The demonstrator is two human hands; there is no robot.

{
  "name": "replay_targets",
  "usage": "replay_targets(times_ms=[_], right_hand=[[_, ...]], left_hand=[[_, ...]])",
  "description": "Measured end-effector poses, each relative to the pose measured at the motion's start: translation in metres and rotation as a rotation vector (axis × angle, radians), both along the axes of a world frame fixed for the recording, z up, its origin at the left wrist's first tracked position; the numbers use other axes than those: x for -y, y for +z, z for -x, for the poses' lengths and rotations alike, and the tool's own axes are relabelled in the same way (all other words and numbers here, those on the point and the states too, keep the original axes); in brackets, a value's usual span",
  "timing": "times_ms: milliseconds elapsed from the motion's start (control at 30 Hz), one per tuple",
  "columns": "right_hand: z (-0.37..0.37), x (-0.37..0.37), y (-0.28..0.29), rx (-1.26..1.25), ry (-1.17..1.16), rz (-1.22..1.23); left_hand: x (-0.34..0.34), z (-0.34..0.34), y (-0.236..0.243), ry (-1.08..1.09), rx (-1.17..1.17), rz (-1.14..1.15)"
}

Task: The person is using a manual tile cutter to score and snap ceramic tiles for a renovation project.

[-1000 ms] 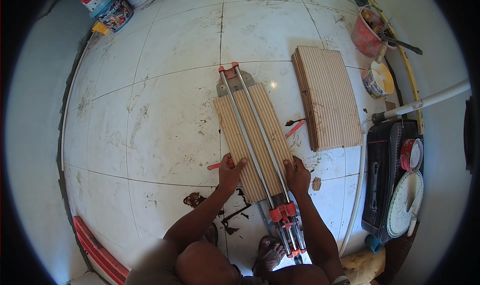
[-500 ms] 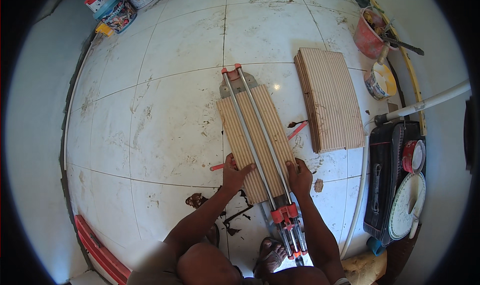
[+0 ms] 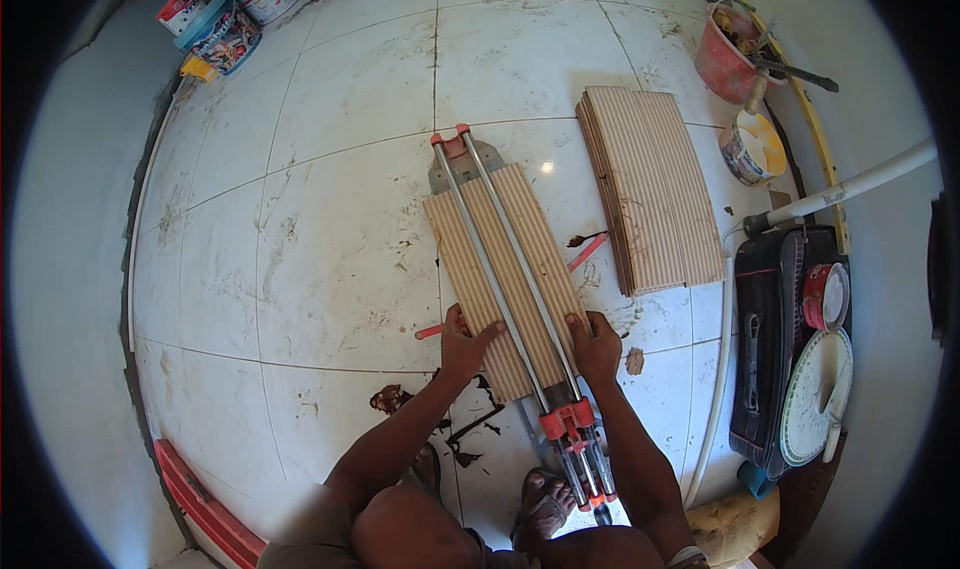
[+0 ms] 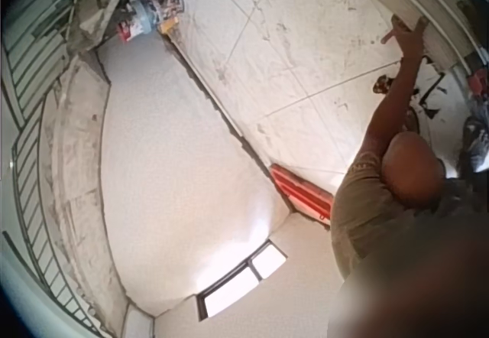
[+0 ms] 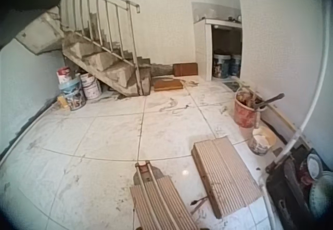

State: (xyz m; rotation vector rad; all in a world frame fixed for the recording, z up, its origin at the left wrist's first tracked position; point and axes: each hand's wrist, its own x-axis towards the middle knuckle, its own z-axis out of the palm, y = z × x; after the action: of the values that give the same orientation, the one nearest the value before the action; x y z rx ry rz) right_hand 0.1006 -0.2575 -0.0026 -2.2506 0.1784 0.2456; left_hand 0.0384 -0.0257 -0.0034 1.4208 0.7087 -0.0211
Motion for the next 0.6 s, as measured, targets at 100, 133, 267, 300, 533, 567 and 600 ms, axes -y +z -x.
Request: replay_targets(times_ms=[100,133,267,300,533,567,600], right_hand=[[0.001,0.000,-0.001,-0.028,-0.020,0.019],[0.001,0.000,0.000,-0.015,-0.016,0.029],[0.000,0.000,0.001,0.002,0.001,0.036],[0.000,-0.001,0.001,0.001,0.002,0.040],[-0.002,-0.001,0.002,-0.007,0.005,0.006],[-0.002,-0.001,0.002,0.005,0.001,0.015],[-0.002,-0.001,0.002,0.007,-0.006,0.015]], left_hand=[[0.001,0.001,-0.006,0.022,0.059,0.045],[0.001,0.001,-0.007,0.017,0.082,0.026],[0.003,0.001,-0.009,0.057,0.098,0.074],[0.003,0.001,-0.008,0.080,0.113,0.130],[0.006,0.001,0.003,0.020,0.084,0.002],[0.007,0.002,0.004,0.018,0.077,-0.011],[0.007,0.002,0.004,0.024,0.053,-0.003]])
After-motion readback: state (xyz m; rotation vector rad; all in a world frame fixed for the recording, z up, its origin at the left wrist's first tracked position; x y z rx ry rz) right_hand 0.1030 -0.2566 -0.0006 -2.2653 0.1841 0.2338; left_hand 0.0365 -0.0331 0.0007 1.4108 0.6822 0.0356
